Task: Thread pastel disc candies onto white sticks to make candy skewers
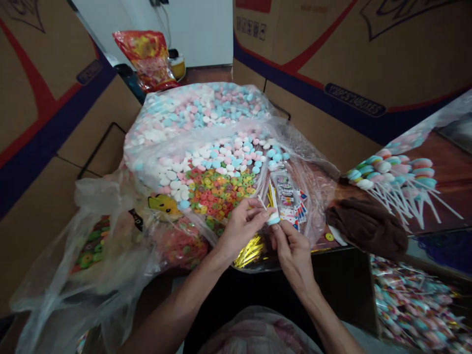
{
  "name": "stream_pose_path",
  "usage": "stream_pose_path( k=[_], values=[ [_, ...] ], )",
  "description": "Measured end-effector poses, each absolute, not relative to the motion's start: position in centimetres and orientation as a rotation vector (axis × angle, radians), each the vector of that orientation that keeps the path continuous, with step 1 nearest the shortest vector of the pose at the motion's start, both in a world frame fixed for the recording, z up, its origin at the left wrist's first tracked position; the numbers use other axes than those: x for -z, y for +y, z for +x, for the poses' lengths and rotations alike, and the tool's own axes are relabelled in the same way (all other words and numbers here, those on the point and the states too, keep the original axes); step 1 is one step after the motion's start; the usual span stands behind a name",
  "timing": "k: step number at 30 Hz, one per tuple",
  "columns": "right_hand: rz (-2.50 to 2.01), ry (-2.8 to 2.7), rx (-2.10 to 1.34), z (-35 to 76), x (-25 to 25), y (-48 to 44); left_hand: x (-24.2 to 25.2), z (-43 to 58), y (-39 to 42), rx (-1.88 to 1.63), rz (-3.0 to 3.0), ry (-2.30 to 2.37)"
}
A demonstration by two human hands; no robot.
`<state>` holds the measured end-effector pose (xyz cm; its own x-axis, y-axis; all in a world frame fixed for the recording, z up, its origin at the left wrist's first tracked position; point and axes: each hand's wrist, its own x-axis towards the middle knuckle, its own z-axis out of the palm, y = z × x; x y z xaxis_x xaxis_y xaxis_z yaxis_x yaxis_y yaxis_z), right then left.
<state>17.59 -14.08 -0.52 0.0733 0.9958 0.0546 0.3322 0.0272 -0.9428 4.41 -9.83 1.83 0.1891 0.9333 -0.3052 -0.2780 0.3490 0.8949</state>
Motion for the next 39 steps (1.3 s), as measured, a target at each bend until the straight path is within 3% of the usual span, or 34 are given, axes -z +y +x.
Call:
stream_pose_path(
  k=[6, 11, 15, 28, 39],
  values=[
    [-1.512, -1.384, -0.887, 18.4, 1.6, -13.6, -2.6, 0.6, -4.1, -0.98, 1.762, 1.758],
    [-1.538, -1.444, -0.842, 18.1, 3.1, -14.2, -3.0, 0.0, -0.3, -0.28, 2.154, 2.106],
    [-1.53, -1.488, -0.812, 17.9, 3.2, -14.2, -3.1, 1.0, 0.9, -0.026, 2.207, 2.111],
    [-1.497, -1.54, -0.782, 18.0, 3.2, -14.2, -2.8, 0.6, 0.7, -0.258, 2.275, 2.063],
    [-1.485, -1.547, -0.767, 17.9, 3.1, -14.2, -2.4, 1.4, 2.1, -0.158, 2.332, 2.092]
  ],
)
